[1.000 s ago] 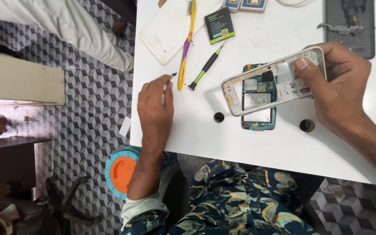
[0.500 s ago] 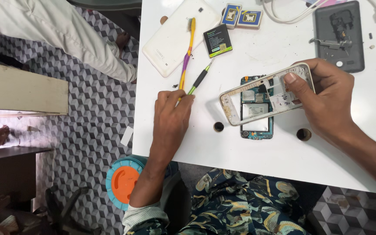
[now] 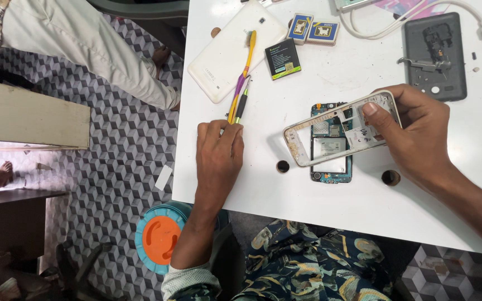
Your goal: The person assembles a smartphone by connecting internal ribbon cables to the motherboard and placing the main assembly into the phone's back housing. They then use a screwdriver to secure the components with screws.
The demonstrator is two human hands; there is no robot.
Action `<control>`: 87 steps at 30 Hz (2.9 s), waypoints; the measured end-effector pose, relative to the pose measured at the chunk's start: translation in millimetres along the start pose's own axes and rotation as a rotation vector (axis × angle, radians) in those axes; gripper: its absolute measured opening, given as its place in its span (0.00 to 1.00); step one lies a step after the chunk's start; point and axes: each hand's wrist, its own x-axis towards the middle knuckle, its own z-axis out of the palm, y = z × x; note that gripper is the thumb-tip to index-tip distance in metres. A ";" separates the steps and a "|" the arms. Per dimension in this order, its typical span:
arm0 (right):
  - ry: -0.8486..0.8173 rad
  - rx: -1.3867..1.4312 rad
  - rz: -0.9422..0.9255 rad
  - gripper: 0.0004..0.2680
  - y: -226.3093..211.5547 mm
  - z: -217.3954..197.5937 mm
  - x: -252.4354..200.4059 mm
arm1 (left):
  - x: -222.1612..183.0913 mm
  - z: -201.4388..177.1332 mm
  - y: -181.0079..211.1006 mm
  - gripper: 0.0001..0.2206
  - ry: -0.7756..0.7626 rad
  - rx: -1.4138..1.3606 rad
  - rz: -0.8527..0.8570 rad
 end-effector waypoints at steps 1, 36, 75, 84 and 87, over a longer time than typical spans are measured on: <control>-0.013 -0.005 0.016 0.07 -0.3 0.3 0.0 | 0.5 0.3 -0.1 0.07 0.000 -0.008 -0.014; -0.313 -0.024 -0.052 0.14 6.7 2.0 3.8 | -49.4 21.7 36.0 0.18 -0.263 -1.135 -0.340; 0.044 -0.679 -0.388 0.12 -16.9 -29.7 26.7 | -50.0 13.6 37.6 0.17 0.156 -1.048 -0.558; -0.056 -1.057 -0.150 0.06 -42.3 -53.6 29.9 | -48.1 13.3 39.9 0.16 0.169 -1.046 -0.532; -0.187 -1.170 -0.107 0.06 -43.9 -55.1 27.7 | -48.7 13.5 39.8 0.16 0.171 -1.043 -0.524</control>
